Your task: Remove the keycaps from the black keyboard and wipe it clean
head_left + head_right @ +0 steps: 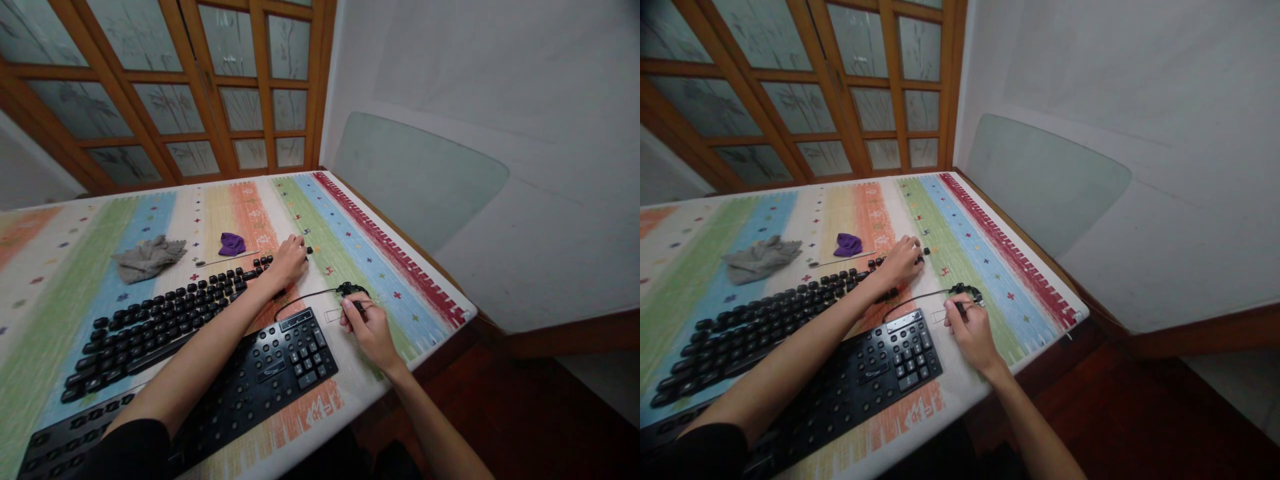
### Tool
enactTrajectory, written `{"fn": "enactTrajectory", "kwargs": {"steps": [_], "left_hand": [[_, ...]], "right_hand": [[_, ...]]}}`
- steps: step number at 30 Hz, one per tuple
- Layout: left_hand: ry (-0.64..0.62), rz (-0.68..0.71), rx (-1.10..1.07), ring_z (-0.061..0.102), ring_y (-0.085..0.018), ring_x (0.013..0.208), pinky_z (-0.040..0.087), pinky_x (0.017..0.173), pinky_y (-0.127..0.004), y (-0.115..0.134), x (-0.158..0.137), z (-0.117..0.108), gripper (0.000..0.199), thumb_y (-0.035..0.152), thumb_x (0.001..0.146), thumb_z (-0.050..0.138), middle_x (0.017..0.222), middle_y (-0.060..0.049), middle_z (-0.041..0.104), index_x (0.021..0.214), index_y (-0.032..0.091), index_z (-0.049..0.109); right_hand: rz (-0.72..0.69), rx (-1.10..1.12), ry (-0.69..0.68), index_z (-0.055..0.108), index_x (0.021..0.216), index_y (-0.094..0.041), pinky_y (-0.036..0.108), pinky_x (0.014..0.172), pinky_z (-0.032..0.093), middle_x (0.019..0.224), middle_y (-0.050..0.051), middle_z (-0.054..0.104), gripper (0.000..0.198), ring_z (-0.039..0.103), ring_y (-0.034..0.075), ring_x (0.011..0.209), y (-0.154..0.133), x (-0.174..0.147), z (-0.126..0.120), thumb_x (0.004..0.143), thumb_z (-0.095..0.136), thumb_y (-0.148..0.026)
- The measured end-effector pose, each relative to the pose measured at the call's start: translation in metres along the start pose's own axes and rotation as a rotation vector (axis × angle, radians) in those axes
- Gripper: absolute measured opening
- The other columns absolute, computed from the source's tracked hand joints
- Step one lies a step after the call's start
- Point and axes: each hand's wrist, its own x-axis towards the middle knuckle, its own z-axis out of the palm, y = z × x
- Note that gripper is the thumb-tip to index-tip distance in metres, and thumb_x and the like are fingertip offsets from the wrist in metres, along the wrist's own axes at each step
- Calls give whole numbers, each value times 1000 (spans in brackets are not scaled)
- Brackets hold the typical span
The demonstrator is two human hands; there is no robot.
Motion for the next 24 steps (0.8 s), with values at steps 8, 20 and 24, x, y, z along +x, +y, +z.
{"fn": "enactTrajectory", "kwargs": {"steps": [8,20,24], "left_hand": [[7,0,5,50,-30,108,49,94,-44,-1,0,2,15,16,83,57,111,-16,60,91,11,69],[122,-1,-96,51,-29,101,48,91,-45,-13,-22,-15,10,17,85,58,102,-13,59,88,14,67],[146,-19,-153,54,-26,100,49,91,-43,-18,-60,-29,12,17,89,54,98,-11,60,87,15,66]], "right_hand": [[-16,9,-13,58,81,-19,22,48,44,64,-2,57,30,55,9,48,-2,1,1,100,49,-40],[38,40,-3,60,87,-19,21,49,44,62,-3,57,26,55,9,48,-3,-2,-3,98,53,-41],[97,130,-64,60,93,-19,21,47,44,64,-3,61,24,56,10,49,-7,-4,-8,95,58,-43]]}}
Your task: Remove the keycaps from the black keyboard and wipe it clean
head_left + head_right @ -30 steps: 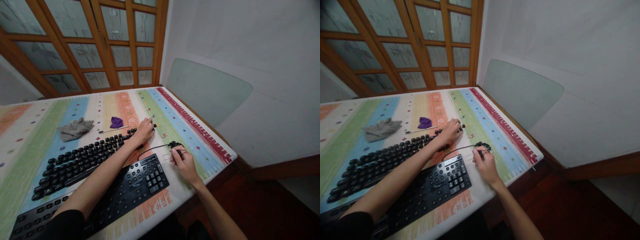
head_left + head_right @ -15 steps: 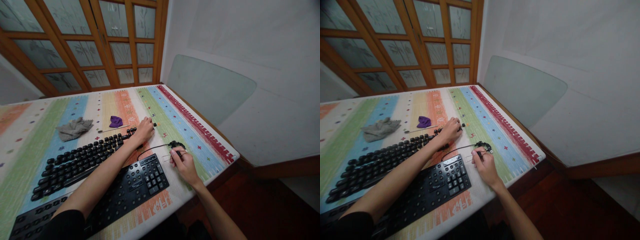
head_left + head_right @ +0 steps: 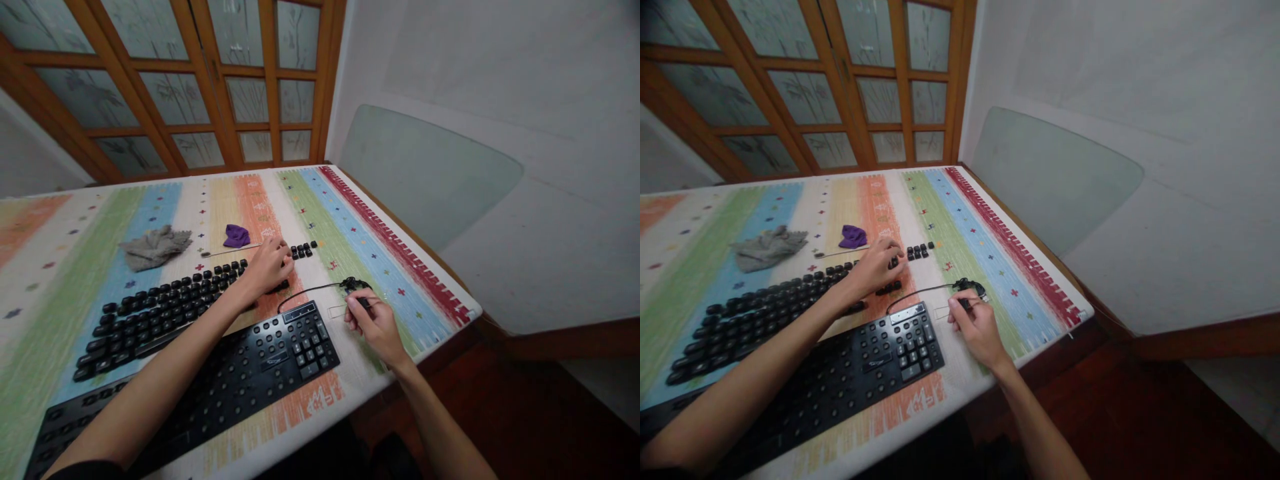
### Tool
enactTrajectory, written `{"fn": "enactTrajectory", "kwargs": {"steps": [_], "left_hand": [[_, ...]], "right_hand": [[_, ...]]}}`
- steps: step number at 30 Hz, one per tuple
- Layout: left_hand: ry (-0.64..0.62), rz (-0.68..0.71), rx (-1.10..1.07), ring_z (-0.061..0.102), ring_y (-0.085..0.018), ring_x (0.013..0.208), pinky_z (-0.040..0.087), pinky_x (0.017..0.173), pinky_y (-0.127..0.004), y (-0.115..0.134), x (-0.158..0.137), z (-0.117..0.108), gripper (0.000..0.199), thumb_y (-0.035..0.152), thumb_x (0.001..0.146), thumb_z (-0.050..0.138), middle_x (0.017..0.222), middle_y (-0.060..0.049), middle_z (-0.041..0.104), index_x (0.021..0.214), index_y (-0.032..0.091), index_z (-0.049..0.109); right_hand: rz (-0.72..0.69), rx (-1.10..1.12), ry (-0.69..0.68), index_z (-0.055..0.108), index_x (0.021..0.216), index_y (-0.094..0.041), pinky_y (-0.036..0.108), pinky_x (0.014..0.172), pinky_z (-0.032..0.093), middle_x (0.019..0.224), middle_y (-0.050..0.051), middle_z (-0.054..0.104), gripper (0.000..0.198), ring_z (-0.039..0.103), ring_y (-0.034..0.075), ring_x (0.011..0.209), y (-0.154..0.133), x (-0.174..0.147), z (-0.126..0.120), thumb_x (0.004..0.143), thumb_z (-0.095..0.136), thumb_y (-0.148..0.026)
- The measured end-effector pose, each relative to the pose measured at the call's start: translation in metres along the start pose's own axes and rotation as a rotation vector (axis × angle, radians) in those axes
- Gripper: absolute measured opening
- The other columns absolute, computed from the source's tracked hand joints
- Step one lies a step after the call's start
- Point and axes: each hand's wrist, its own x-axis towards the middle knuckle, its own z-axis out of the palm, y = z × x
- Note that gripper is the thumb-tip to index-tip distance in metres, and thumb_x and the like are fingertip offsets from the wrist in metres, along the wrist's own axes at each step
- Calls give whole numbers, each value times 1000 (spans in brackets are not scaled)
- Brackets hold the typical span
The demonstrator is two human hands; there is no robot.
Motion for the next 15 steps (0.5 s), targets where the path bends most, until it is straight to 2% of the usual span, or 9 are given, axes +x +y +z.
{"fn": "enactTrajectory", "kwargs": {"steps": [4,8,12,15], "left_hand": [[-37,1,-120,56,-24,101,50,93,-42,17,-52,-20,14,26,94,55,101,-9,63,91,16,65],[-115,-27,-283,57,-24,108,50,96,-43,49,-102,-32,15,26,95,54,110,-9,63,102,18,65],[-101,-103,-321,59,-25,108,53,96,-45,75,-138,-33,14,25,95,56,111,-8,65,104,21,65],[-56,-141,-322,58,-27,114,53,99,-48,87,-155,-28,17,22,94,56,118,-9,64,109,22,64]], "right_hand": [[37,30,-214,61,97,-19,21,49,47,71,-1,65,22,60,11,53,-4,-4,-2,93,63,-41],[-41,-74,-421,66,97,-19,24,57,52,80,2,68,19,64,11,57,-7,-6,4,91,65,-37],[-129,-201,-465,69,99,-20,26,60,52,89,3,73,17,64,12,60,-10,-6,12,91,65,-35],[-202,-269,-470,70,98,-20,28,68,53,90,3,74,16,67,15,70,-13,-4,17,91,65,-34]]}}
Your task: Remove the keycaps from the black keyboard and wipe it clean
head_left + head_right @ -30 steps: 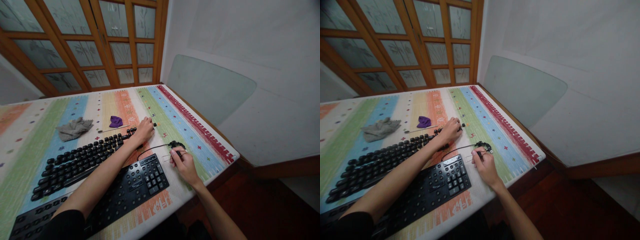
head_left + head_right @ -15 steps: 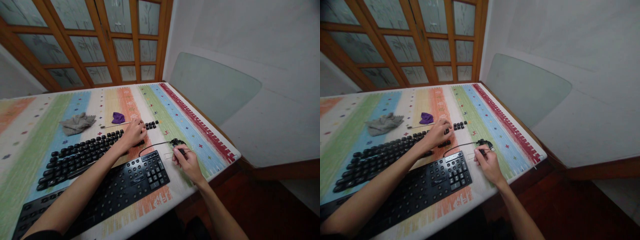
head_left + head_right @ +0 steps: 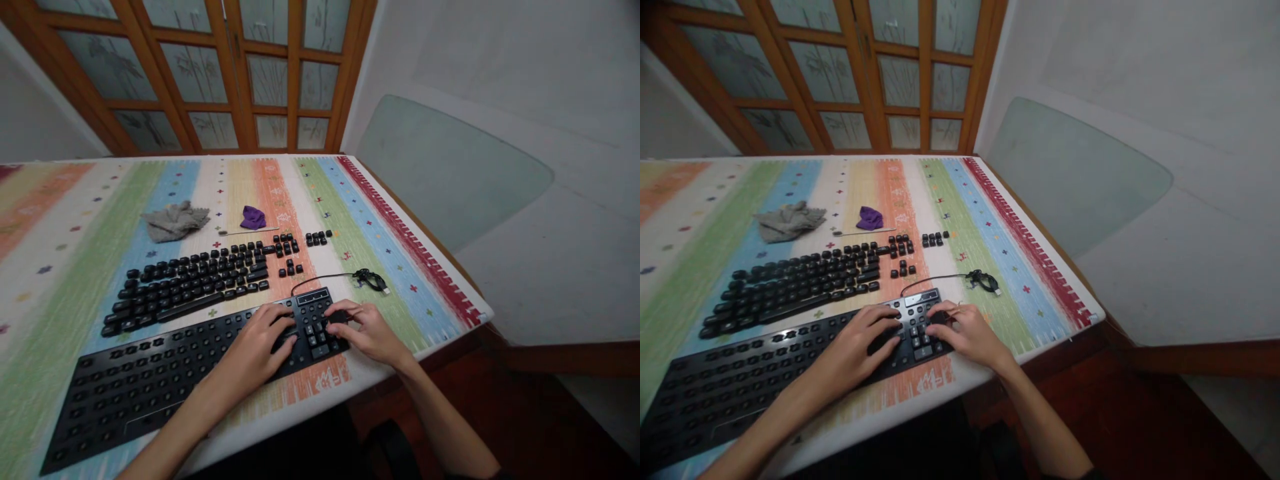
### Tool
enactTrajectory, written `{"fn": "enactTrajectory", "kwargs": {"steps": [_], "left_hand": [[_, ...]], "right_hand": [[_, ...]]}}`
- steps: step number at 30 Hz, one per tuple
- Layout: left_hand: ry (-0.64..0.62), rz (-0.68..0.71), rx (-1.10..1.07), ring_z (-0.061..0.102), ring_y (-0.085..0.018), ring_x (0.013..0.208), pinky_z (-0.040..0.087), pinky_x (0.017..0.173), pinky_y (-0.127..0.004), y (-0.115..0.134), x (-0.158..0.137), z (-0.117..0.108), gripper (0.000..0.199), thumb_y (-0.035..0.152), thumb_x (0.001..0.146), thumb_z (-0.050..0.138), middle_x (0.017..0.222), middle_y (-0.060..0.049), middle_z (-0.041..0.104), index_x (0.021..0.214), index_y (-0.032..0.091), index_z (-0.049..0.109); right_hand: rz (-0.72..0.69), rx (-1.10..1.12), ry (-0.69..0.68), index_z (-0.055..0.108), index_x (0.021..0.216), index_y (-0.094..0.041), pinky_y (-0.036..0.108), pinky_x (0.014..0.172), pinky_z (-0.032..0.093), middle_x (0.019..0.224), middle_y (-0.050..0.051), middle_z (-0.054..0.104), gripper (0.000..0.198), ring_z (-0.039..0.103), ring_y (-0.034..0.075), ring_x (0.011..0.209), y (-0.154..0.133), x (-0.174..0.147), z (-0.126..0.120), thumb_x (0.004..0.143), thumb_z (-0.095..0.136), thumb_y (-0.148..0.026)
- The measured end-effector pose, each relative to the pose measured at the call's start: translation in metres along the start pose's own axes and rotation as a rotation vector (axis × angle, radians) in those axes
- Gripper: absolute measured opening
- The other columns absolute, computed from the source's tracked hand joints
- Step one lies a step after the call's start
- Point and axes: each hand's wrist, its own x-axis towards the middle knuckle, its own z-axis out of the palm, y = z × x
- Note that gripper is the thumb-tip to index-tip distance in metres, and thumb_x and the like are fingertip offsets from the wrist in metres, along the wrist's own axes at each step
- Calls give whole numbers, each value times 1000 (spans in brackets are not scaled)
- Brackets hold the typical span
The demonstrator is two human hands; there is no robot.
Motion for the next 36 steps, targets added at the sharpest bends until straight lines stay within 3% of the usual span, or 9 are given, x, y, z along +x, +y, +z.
{"fn": "enactTrajectory", "kwargs": {"steps": [3,9,19,23,28,32,36], "left_hand": [[56,-17,-9,57,-28,119,53,100,-51,5,-10,9,19,21,93,57,125,-10,63,110,22,64],[103,-42,-14,55,-28,122,52,102,-52,8,-16,21,21,17,90,59,126,-10,62,110,21,63],[100,-14,10,55,-30,123,53,102,-53,9,-16,22,23,15,89,60,126,-12,62,112,19,61],[106,-16,14,54,-31,124,53,102,-53,10,-16,22,23,14,88,61,126,-13,62,111,19,61],[118,-23,-2,55,-31,124,53,102,-53,10,-17,24,23,14,88,60,125,-12,62,110,20,62],[120,-15,4,55,-31,123,53,102,-53,9,-17,25,23,13,88,61,125,-13,62,110,18,61],[115,-22,5,54,-31,123,52,103,-53,9,-16,26,24,13,87,62,125,-12,62,111,18,61]], "right_hand": [[-29,-50,-18,71,98,-21,29,76,54,90,3,76,16,70,17,78,-4,4,3,91,66,-34],[-76,-135,-51,71,97,-20,28,75,55,91,3,76,14,71,16,78,-9,6,10,93,63,-31],[-96,-199,-154,70,98,-19,31,83,55,97,6,76,14,72,18,87,-21,15,9,94,61,-29],[-48,-180,-174,70,89,-20,29,77,55,94,4,75,13,71,17,79,-22,17,7,93,61,-28],[50,-28,-174,69,91,-19,24,57,52,83,2,72,13,64,11,54,-14,12,5,92,60,-28],[107,68,-125,67,96,-20,23,53,52,71,-2,67,12,64,11,52,-7,5,8,90,62,-29],[116,30,-92,66,96,-20,23,52,51,66,-3,66,11,64,12,51,-5,2,14,90,62,-28]]}}
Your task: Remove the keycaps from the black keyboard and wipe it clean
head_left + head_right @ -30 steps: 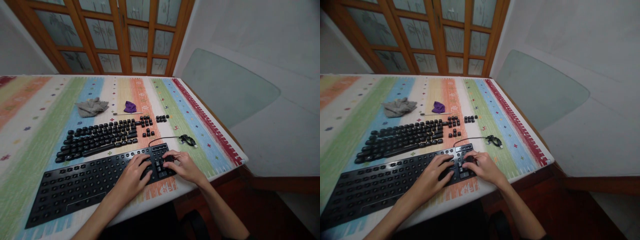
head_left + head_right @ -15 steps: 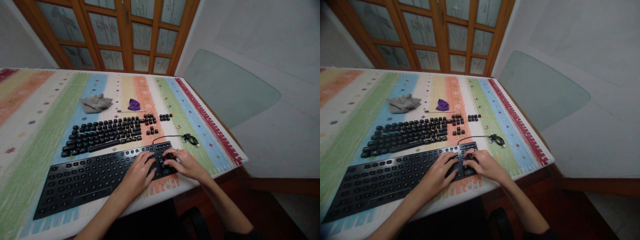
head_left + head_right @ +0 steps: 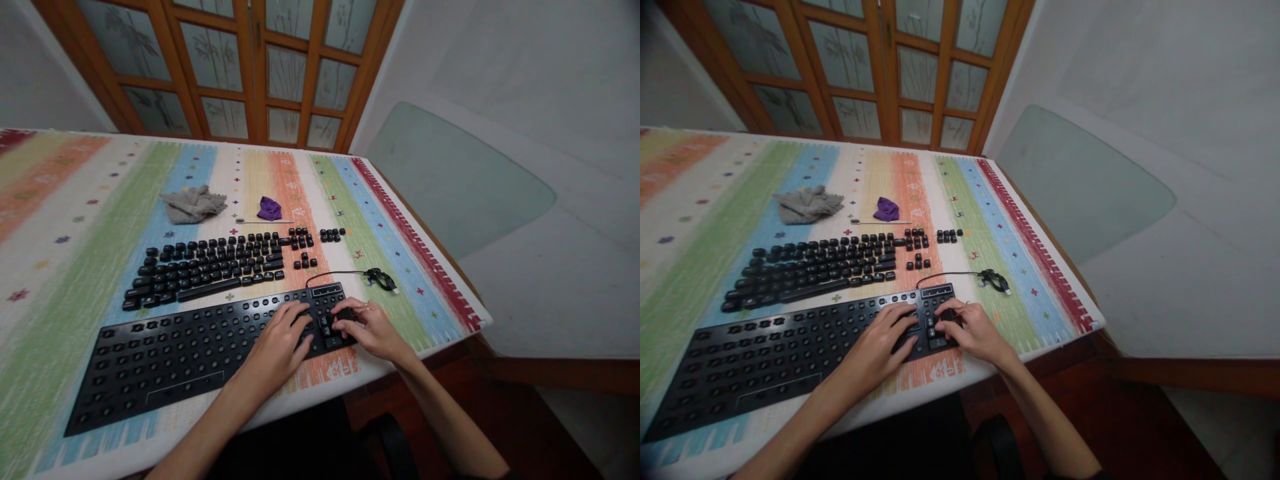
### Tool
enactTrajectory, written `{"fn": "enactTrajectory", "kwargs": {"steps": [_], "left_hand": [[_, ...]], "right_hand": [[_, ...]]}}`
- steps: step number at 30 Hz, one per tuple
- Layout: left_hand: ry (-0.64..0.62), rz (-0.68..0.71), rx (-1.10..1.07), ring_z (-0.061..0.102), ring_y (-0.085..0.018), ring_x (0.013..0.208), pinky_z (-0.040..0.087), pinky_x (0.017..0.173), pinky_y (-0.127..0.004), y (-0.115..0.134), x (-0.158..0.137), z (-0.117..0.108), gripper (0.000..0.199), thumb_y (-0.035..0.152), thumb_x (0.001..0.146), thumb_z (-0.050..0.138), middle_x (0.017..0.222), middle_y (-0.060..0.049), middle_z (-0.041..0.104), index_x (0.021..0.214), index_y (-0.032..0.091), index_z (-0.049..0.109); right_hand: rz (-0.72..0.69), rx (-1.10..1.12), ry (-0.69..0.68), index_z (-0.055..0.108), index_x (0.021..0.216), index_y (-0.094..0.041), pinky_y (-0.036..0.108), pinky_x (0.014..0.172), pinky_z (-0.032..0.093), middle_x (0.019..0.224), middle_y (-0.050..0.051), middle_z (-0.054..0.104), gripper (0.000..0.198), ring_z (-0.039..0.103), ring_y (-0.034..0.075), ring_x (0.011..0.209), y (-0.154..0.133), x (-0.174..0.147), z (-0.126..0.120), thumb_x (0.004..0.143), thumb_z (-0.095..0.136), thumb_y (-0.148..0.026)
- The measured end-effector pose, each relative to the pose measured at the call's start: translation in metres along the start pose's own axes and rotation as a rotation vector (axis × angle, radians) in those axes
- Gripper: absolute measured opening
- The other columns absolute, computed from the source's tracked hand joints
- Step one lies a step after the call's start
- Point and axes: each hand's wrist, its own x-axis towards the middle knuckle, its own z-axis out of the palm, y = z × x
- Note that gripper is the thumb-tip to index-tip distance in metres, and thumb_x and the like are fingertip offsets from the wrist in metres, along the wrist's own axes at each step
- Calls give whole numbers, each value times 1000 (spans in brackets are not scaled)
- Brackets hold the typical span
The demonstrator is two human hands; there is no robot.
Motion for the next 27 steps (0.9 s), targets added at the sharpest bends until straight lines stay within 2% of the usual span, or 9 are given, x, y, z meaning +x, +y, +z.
{"fn": "enactTrajectory", "kwargs": {"steps": [2,4,7,9,13,18,23,27], "left_hand": [[0,-7,0,54,-31,124,52,103,-53,0,0,1,23,13,88,61,126,-12,62,110,18,61],[-4,-9,0,54,-31,124,52,102,-53,-1,-1,1,23,14,88,61,126,-12,62,111,19,62],[-10,-12,-6,54,-31,125,52,102,-53,-1,-1,1,22,15,89,59,127,-12,62,111,19,62],[-7,-12,-11,54,-31,125,52,103,-53,0,-1,1,22,15,90,59,127,-12,62,111,20,62],[-9,-7,-8,53,-31,126,51,104,-52,0,-1,0,24,14,89,59,128,-12,61,113,19,60],[-20,-2,9,52,-31,125,52,104,-52,0,-2,1,25,13,89,59,128,-12,60,114,19,59],[-20,-11,-12,52,-30,126,51,105,-53,0,-2,1,25,13,90,59,128,-11,60,114,20,58],[-29,-5,-4,52,-31,126,51,105,-52,0,-1,0,25,13,90,60,128,-11,59,114,19,58]], "right_hand": [[-30,-63,12,67,92,-20,24,55,52,75,0,70,11,64,12,52,-2,0,3,92,61,-30],[-93,-149,26,68,92,-20,27,64,55,86,4,74,14,67,14,61,-5,1,6,94,60,-31],[-201,-274,8,68,101,-20,31,78,56,94,7,75,16,72,20,81,-11,2,10,96,58,-32],[-241,-338,-30,66,105,-20,33,79,56,95,8,75,17,72,22,85,-15,2,12,97,57,-33],[-238,-415,-60,65,108,-20,34,80,56,96,9,74,18,72,23,86,-19,4,11,99,55,-32],[-203,-380,-16,66,101,-19,33,84,55,96,7,74,17,72,21,85,-15,6,3,98,55,-32],[-172,-279,50,68,96,-19,31,77,56,92,5,73,17,71,18,77,-7,4,2,97,57,-32],[-134,-209,53,69,85,-20,28,67,55,91,5,72,22,67,15,65,-5,5,3,97,57,-34]]}}
